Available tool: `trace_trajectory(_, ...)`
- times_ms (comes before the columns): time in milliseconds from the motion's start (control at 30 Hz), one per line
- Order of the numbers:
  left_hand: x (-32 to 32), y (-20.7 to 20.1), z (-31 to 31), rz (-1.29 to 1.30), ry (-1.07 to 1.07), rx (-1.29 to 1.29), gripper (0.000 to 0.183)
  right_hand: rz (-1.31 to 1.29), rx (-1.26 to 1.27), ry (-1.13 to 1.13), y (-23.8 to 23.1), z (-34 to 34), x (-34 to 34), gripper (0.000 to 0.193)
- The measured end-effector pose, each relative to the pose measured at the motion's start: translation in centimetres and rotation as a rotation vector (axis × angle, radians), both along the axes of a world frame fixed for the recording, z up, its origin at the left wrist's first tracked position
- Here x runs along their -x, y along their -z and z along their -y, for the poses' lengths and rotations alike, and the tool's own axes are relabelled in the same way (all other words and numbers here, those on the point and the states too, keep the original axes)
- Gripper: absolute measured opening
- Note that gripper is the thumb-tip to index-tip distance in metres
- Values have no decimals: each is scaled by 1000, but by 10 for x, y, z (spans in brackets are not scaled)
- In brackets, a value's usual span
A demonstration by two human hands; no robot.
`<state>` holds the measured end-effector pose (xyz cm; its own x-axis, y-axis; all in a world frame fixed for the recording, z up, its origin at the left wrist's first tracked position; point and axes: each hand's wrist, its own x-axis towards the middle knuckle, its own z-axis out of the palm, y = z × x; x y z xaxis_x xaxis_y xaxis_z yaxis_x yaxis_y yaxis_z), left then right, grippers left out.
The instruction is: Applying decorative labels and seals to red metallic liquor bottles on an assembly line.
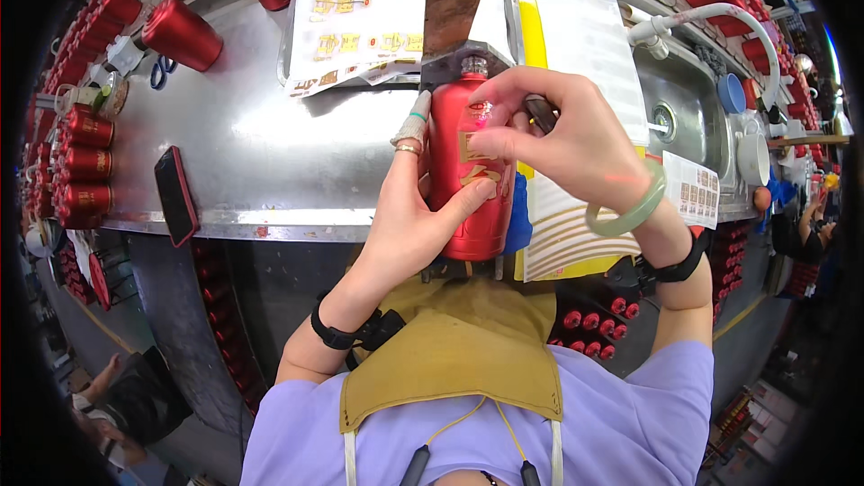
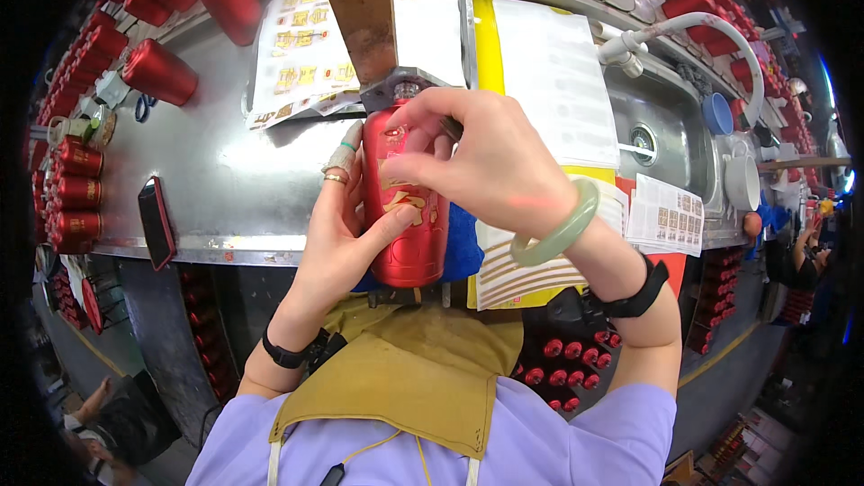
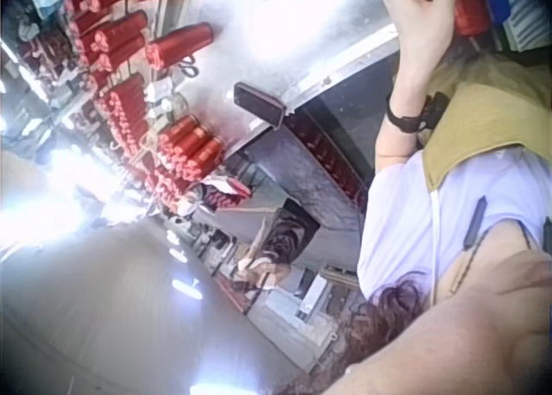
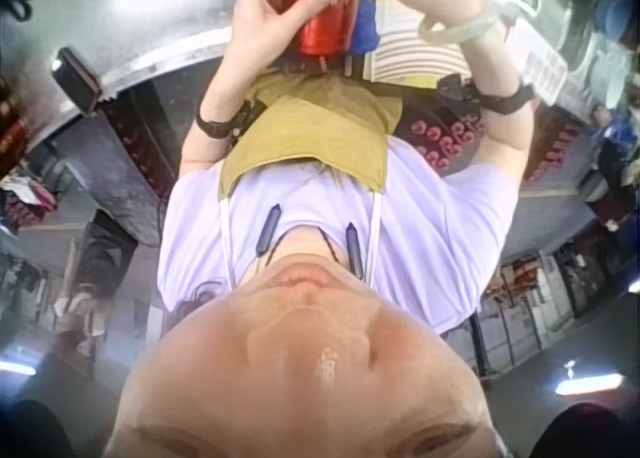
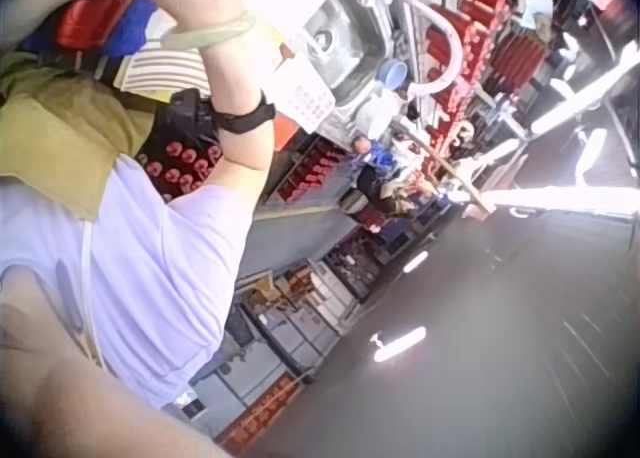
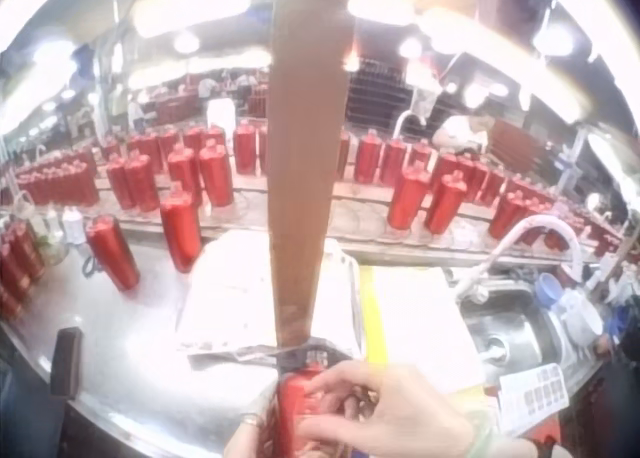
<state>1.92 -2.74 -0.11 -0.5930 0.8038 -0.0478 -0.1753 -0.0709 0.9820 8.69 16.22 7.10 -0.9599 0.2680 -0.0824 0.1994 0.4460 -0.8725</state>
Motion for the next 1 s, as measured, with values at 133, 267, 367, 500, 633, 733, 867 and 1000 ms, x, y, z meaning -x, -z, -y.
trace_trajectory(133, -2, 0, 0, -1, -40, -11, 95, -61, 11, 112, 8, 12, -3, 21)
trace_trajectory(267, -1, 0, 0, 15, -36, 5, 94, -120, 89, 156, 15, 14, -5, 21)
trace_trajectory(367, -1, 3, 0, -8, -33, -9, 95, -116, 99, 166, 15, 15, -5, 23)
trace_trajectory(500, -2, 0, 0, -8, -41, -4, 95, -156, 85, 177, 18, 16, -6, 27)
trace_trajectory(633, -3, -1, 0, 20, -46, -18, 95, -204, 52, 218, 23, 16, -6, 27)
trace_trajectory(733, -2, 0, 0, 11, -40, -15, 95, -216, 63, 234, 27, 17, -5, 26)
trace_trajectory(867, -1, -1, 1, 16, -27, -9, 95, -210, 90, 244, 25, 19, -5, 26)
trace_trajectory(1000, -1, 0, 1, 3, -37, -4, 96, -139, 90, 213, 23, 18, -6, 27)
